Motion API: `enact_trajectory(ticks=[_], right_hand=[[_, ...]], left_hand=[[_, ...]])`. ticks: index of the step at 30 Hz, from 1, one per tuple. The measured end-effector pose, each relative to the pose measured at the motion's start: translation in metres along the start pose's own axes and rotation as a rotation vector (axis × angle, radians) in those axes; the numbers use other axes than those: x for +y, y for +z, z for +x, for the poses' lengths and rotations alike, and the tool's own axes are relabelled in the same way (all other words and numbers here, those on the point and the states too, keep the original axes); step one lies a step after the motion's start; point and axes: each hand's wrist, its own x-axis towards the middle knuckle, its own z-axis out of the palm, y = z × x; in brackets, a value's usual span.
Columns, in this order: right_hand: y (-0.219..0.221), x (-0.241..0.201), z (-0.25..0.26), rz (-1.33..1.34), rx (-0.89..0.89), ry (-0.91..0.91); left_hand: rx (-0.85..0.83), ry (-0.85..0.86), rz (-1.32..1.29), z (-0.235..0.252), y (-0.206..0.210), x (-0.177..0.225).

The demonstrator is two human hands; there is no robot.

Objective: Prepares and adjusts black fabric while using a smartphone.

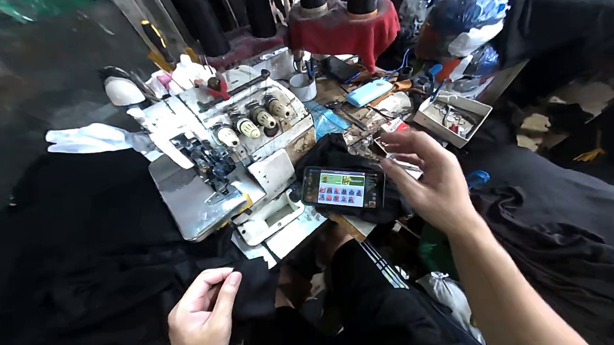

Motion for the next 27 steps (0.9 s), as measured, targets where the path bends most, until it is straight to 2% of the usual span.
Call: enact_trajectory(ticks=[2, 3, 5, 7, 8, 10, 13, 16, 19, 27], right_hand=[[0.015, -0.018, -0.033, 0.117, 0.155, -0.030], [0.027, -0.023, -0.052, 0.209, 0.129, -0.027], [0.060, -0.027, -0.089, 0.412, -0.140, 0.004], [0.092, -0.030, -0.102, 0.539, -0.417, 0.038], [0.105, -0.033, -0.102, 0.609, -0.503, 0.063], [0.126, -0.039, -0.097, 0.757, -0.565, 0.095], [0.135, -0.038, -0.093, 0.765, -0.554, 0.148], [0.127, -0.030, -0.094, 0.673, -0.562, 0.223], [0.117, -0.023, -0.095, 0.702, -0.575, 0.256], [0.107, -0.015, -0.095, 0.773, -0.531, 0.305]], left_hand=[[-0.020, 0.010, -0.017, 0.001, -0.001, 0.000], [-0.048, 0.026, -0.027, 0.001, -0.003, 0.001], [-0.174, 0.070, -0.036, 0.004, -0.006, 0.007], [-0.351, 0.120, -0.009, 0.012, -0.005, 0.023], [-0.424, 0.148, 0.016, 0.016, -0.002, 0.031], [-0.498, 0.192, 0.059, 0.020, 0.004, 0.043], [-0.454, 0.201, 0.094, 0.018, 0.010, 0.043], [-0.367, 0.160, 0.093, 0.012, 0.019, 0.042], [-0.312, 0.161, 0.102, 0.008, 0.031, 0.038], [-0.319, 0.171, 0.141, 0.017, 0.040, 0.050]])
